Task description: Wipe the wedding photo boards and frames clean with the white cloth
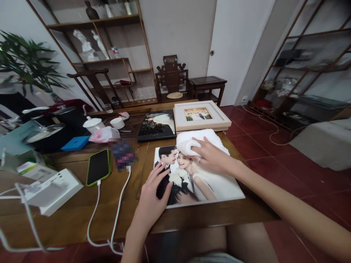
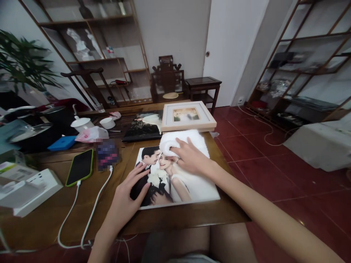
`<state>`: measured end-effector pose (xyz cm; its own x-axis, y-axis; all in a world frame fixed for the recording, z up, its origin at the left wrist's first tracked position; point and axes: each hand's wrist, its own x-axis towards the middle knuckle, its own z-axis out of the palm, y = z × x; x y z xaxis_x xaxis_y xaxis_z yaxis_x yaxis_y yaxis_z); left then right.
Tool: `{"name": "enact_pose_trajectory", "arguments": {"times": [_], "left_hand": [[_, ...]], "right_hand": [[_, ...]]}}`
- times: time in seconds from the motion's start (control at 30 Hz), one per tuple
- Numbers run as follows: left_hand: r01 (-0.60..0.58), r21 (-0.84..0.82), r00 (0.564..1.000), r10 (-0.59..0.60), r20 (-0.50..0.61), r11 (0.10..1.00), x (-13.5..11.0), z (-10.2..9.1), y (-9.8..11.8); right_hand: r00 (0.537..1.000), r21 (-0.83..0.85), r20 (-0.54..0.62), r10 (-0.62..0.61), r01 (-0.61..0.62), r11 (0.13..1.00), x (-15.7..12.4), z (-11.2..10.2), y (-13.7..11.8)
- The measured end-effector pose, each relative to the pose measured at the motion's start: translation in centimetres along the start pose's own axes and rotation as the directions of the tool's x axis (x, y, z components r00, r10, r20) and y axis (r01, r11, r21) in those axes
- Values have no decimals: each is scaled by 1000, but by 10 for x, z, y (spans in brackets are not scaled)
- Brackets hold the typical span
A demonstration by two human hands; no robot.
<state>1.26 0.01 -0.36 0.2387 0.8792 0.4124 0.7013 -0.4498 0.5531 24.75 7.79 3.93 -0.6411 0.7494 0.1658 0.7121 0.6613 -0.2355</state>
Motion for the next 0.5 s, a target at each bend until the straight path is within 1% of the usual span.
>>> {"name": "enact_pose_trajectory", "arguments": {"times": [0.07, 0.13, 0.2, 0.27, 0.33, 0.37, 0.43, 0.5], "left_hand": [[0, -1, 1000, 0, -4, 1000, 0, 0, 0], [1, 2, 1000, -1, -5, 1000, 0, 1, -1], [3, 7, 1000, -3, -4, 1000, 1, 1, -1], [6, 14, 1000, -6, 3, 1000, 1, 1, -1], [6, 21, 1000, -6, 11, 1000, 1, 1, -1], [5, 24, 1000, -6, 13, 1000, 1, 1, -1], [6, 30, 1000, -7, 15, 1000, 1, 0, -1], [6, 35, 1000, -7, 14, 999, 0, 0, 0]], "right_hand": [[1000, -11, -6, -5, 5, 1000, -4, -5, -8], [1000, -6, 27, -3, 3, 1000, -15, -12, -24], [997, 10, 75, 22, -22, 1000, -34, -18, -43], [991, 35, 127, 40, -44, 998, -57, -18, -61], [984, 71, 176, -4, -8, 997, -83, -9, -76], [984, 82, 178, -18, 4, 997, -95, -2, -81], [991, 101, 109, -82, 71, 992, -113, 15, -87], [992, 92, 97, -82, 73, 993, -121, 23, -89]]}}
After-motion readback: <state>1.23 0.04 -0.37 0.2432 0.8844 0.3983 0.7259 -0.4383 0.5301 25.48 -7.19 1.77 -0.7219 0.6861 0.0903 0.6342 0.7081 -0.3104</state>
